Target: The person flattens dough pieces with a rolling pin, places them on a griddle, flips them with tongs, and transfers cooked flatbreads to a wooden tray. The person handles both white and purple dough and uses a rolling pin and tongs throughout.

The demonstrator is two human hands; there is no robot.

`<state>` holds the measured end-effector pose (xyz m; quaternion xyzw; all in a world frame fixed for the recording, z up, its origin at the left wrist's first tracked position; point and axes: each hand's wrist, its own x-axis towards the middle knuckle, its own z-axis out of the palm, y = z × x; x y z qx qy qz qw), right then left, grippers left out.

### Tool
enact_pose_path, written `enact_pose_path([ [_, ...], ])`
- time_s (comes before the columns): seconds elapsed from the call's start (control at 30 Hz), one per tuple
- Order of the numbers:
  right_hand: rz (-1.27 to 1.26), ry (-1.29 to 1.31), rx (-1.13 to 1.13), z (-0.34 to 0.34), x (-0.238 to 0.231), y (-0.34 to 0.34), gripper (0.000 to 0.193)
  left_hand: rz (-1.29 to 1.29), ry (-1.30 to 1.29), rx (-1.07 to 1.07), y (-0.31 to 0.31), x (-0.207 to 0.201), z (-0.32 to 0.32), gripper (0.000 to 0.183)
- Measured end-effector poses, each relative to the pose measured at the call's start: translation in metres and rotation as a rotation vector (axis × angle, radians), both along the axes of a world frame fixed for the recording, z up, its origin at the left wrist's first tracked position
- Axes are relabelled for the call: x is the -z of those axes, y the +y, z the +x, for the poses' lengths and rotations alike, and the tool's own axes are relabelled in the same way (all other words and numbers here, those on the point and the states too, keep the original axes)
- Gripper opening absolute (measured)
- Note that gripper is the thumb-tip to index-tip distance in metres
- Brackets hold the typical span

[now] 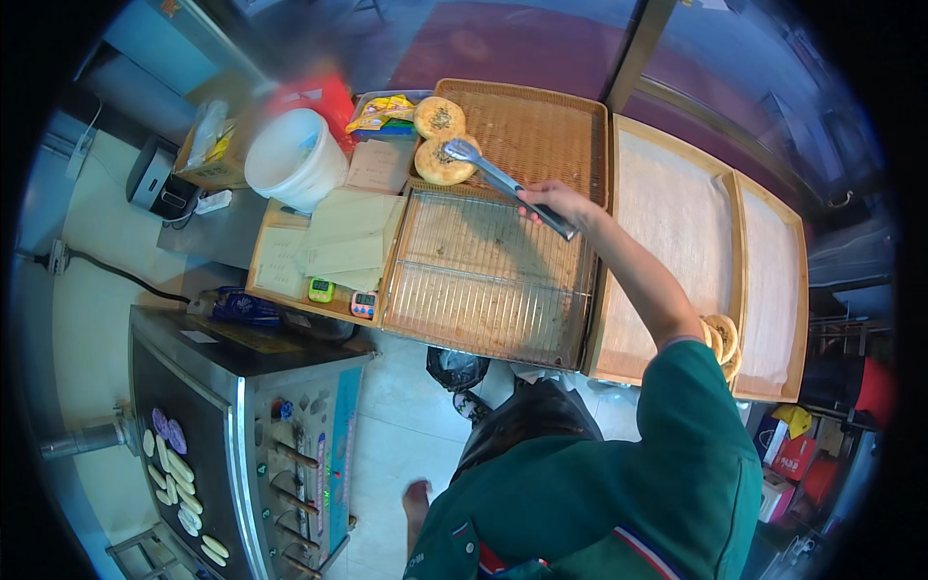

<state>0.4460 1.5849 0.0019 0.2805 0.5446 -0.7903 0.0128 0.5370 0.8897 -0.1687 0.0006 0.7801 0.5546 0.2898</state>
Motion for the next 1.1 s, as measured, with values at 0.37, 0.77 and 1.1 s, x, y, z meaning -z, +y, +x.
enact_pose_path([
  [0.37,0.176,0.028,0.353,0.245,-0.035,-0.197,0.039,0.858,-0.534,0.293,0.452,-0.178,-0.111,0.043],
  [0.77,0.595,-0.607,0.812,0.394,-0.067,-0.269,0.033,0.385,-0.759,0.858,0.522,-0.151,0.069,0.048],
  [1.1,1.025,-1.006,0.710,0.406,-0.085,-0.259,0.031,0.380,-0.454,1.530,0.459,-0.166,-0.012,0.041],
])
